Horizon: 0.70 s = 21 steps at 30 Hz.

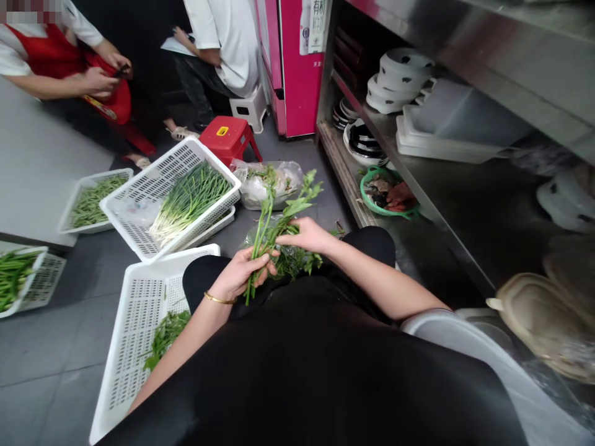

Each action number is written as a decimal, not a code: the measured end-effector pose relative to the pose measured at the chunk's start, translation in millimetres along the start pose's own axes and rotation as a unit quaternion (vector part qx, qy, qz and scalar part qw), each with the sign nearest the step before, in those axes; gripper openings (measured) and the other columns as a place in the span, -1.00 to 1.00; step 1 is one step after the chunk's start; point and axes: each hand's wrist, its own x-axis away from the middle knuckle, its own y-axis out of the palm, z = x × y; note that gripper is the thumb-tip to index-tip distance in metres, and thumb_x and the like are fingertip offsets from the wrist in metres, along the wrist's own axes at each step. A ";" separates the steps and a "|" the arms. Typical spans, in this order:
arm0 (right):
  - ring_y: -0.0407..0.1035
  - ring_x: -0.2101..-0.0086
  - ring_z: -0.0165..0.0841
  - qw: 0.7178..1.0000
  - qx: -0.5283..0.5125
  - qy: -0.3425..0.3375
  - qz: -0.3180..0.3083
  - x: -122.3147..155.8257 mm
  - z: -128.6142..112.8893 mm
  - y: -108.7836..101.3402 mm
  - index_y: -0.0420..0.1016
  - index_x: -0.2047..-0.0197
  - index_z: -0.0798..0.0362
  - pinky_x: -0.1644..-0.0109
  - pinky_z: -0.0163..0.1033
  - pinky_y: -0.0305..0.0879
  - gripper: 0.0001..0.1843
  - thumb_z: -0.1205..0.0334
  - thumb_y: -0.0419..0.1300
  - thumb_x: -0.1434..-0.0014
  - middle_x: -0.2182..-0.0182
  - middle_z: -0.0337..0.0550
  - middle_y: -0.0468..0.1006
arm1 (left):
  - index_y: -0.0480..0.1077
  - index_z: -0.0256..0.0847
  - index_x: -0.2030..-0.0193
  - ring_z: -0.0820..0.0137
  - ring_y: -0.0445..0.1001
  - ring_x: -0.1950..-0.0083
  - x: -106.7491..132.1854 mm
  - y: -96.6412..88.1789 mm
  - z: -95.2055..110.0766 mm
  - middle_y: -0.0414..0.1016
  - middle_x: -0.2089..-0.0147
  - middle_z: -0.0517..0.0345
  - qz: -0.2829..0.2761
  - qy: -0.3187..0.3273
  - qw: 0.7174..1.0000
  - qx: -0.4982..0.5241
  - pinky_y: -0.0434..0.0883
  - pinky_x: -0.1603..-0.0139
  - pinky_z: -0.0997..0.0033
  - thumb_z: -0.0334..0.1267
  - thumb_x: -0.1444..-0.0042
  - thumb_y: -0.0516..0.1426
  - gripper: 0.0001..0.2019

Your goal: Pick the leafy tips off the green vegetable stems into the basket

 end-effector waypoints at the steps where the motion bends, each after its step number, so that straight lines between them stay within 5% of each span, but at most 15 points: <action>1: 0.32 0.44 -0.43 0.999 -0.034 0.015 0.005 -3.0 4.1 10.3 0.48 0.37 0.16 0.32 -0.33 0.20 -0.70 0.07 0.26 0.06 0.49 -0.23 0.48 | 0.42 -0.31 0.16 0.57 0.26 0.70 0.5 0.8 0.7 0.49 0.47 0.09 0.006 0.002 1.000 0.007 0.13 0.74 0.58 -0.15 -0.01 0.21 -0.69; 4: 0.32 0.47 -0.43 0.996 -0.073 0.037 0.042 -3.0 17.0 28.0 0.48 0.36 0.17 0.37 -0.34 0.19 -0.68 0.04 0.21 0.01 0.51 -0.22 0.49 | 0.40 -0.28 0.19 0.62 0.20 0.71 3.4 -1.5 0.2 0.47 0.48 0.12 0.097 0.017 0.994 0.041 0.06 0.76 0.63 -0.14 0.03 0.24 -0.69; 7: 0.38 0.39 -0.41 1.000 -0.014 0.020 -0.016 11.9 21.6 22.7 0.50 0.38 0.15 0.26 -0.33 0.23 -0.74 0.09 0.22 -0.01 0.42 -0.19 0.55 | 0.36 -0.25 0.31 0.65 0.15 0.73 7.1 -9.1 -3.8 0.37 0.58 0.25 0.179 0.040 0.981 0.063 0.00 0.78 0.67 -0.18 0.10 0.28 -0.73; 11: 0.41 0.34 -0.41 0.982 0.171 -0.062 -0.049 35.3 4.1 -8.7 0.50 0.36 0.12 0.19 -0.33 0.23 -0.82 0.18 0.16 -0.10 0.37 -0.17 0.57 | 0.31 -0.25 0.38 0.66 0.13 0.74 10.9 -18.9 -11.5 0.28 0.64 0.32 0.167 0.034 0.984 0.050 -0.04 0.77 0.69 -0.23 0.14 0.31 -0.73; 15: 0.39 0.30 -0.36 0.898 0.406 -0.171 0.016 29.6 -21.8 -38.9 0.48 0.15 0.14 0.25 -0.31 0.19 -0.71 0.19 0.00 -0.23 0.28 -0.02 0.53 | 0.32 -0.24 0.36 0.67 0.10 0.75 12.6 -21.2 -14.3 0.22 0.66 0.36 0.135 0.016 0.990 0.034 -0.06 0.76 0.70 -0.23 0.12 0.30 -0.74; 18: 0.36 0.38 -0.36 0.828 0.532 -0.163 -0.066 7.8 -26.5 -50.3 0.45 0.07 0.11 0.39 -0.31 0.07 -0.68 0.20 -0.04 -0.24 0.27 0.00 0.51 | 0.33 -0.24 0.35 0.68 0.08 0.75 15.5 -20.0 -10.4 0.22 0.67 0.36 0.123 0.011 0.992 0.019 -0.06 0.75 0.69 -0.22 0.11 0.30 -0.74; 21: 0.32 0.45 -0.39 0.799 0.554 -0.135 -0.191 -7.6 -19.6 -51.8 0.50 0.22 0.07 0.44 -0.31 -0.03 -0.75 0.21 0.02 -0.19 0.35 -0.07 0.52 | 0.36 -0.27 0.35 0.69 0.09 0.75 21.1 -21.4 -5.5 0.30 0.64 0.30 0.137 0.009 0.990 -0.015 -0.06 0.76 0.68 -0.21 0.14 0.31 -0.73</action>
